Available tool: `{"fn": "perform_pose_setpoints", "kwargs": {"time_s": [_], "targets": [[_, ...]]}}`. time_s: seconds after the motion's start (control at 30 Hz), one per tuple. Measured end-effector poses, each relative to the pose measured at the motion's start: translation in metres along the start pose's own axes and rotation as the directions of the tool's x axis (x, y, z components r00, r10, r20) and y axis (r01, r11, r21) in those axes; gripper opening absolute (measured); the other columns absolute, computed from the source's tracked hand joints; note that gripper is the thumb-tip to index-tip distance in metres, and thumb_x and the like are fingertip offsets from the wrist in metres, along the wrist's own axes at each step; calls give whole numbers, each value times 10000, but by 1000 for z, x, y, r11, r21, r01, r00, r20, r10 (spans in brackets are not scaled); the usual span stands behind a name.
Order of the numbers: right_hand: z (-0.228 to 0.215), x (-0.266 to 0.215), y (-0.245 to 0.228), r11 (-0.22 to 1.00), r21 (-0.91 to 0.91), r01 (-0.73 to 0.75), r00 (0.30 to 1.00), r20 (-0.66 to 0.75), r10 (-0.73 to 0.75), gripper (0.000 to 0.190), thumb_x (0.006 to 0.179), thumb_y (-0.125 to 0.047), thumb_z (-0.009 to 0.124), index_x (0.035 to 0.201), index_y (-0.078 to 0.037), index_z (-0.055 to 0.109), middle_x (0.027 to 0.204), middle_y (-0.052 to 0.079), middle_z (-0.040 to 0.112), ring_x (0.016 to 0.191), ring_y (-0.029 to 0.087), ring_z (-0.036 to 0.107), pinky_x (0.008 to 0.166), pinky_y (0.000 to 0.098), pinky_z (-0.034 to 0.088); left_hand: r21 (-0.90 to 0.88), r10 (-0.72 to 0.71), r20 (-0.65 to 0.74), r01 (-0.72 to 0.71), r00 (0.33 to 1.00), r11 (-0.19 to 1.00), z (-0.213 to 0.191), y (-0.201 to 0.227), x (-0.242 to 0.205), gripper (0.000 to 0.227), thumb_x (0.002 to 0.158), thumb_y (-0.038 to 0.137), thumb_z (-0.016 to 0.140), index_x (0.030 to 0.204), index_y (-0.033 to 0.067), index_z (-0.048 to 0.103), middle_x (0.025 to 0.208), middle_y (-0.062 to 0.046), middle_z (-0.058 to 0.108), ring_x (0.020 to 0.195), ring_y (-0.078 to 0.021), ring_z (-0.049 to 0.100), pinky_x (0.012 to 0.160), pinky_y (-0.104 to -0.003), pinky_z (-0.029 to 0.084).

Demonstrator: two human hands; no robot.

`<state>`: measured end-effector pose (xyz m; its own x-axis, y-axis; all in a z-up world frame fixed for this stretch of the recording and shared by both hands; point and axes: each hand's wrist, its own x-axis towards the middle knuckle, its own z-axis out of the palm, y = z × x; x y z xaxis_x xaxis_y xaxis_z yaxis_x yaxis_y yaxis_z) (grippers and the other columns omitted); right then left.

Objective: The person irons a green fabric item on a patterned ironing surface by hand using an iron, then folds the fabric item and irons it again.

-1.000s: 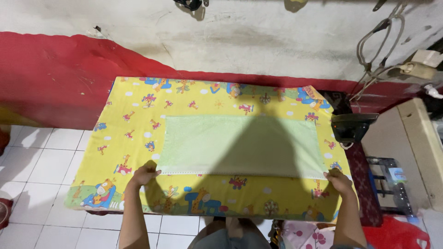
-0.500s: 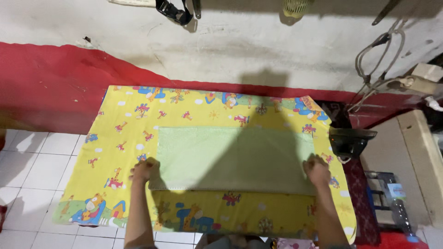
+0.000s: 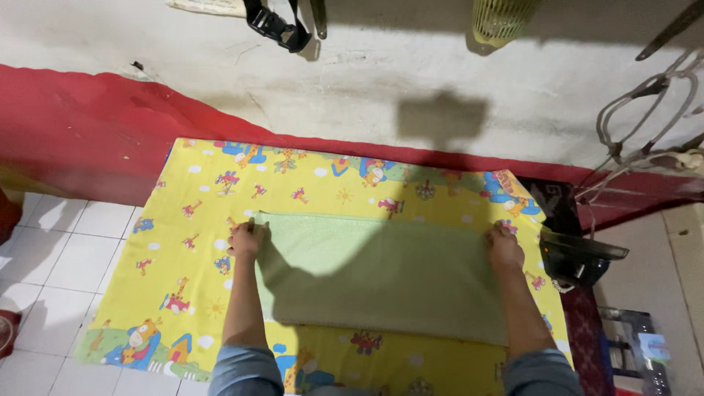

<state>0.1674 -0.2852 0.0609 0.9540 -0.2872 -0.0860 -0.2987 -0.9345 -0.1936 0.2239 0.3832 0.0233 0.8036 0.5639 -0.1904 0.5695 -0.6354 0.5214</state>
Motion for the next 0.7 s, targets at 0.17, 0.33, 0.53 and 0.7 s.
{"fn": "perform_pose_setpoints", "kwargs": {"time_s": [0.17, 0.33, 0.53, 0.7], "targets": [[-2, 13, 9, 996, 25, 84, 996, -42, -83, 204, 943, -215, 651, 1141, -169, 672, 1363, 51, 618, 1265, 286, 593, 958, 459, 545, -207, -5, -138, -24, 990, 978, 5, 3, 7, 342, 878, 395, 769, 1083, 123, 738, 1021, -59, 765, 1032, -279, 679, 982, -500, 442], [0, 23, 11, 999, 37, 35, 998, 47, -37, 169, 962, -183, 618, 1121, -162, 669, 1257, 86, 649, 1173, 316, 644, 880, 480, 567, -270, 21, -227, -84, 974, 959, 11, 10, 11, 267, 925, 325, 782, 1048, 92, 733, 1001, -102, 759, 984, -295, 697, 936, -433, 492], [7, 28, 7, 997, 35, 63, 997, -42, -61, 188, 949, -207, 633, 1129, -151, 644, 1256, 93, 616, 1192, 347, 594, 865, 507, 546, -162, -177, -185, 147, 967, 976, 20, 19, 13, 226, 911, 351, 740, 1056, 179, 752, 1164, -58, 706, 1154, -282, 606, 1025, -686, 308], [14, 22, 6, 994, 91, 63, 996, -63, -57, 190, 937, -154, 626, 1126, -140, 643, 1267, 93, 615, 1214, 332, 600, 921, 488, 536, -2, -79, -218, 81, 973, 997, 25, 20, 9, 333, 959, 307, 642, 1285, 246, 676, 1375, -44, 582, 1349, -291, 441, 1007, -674, 331]]}}
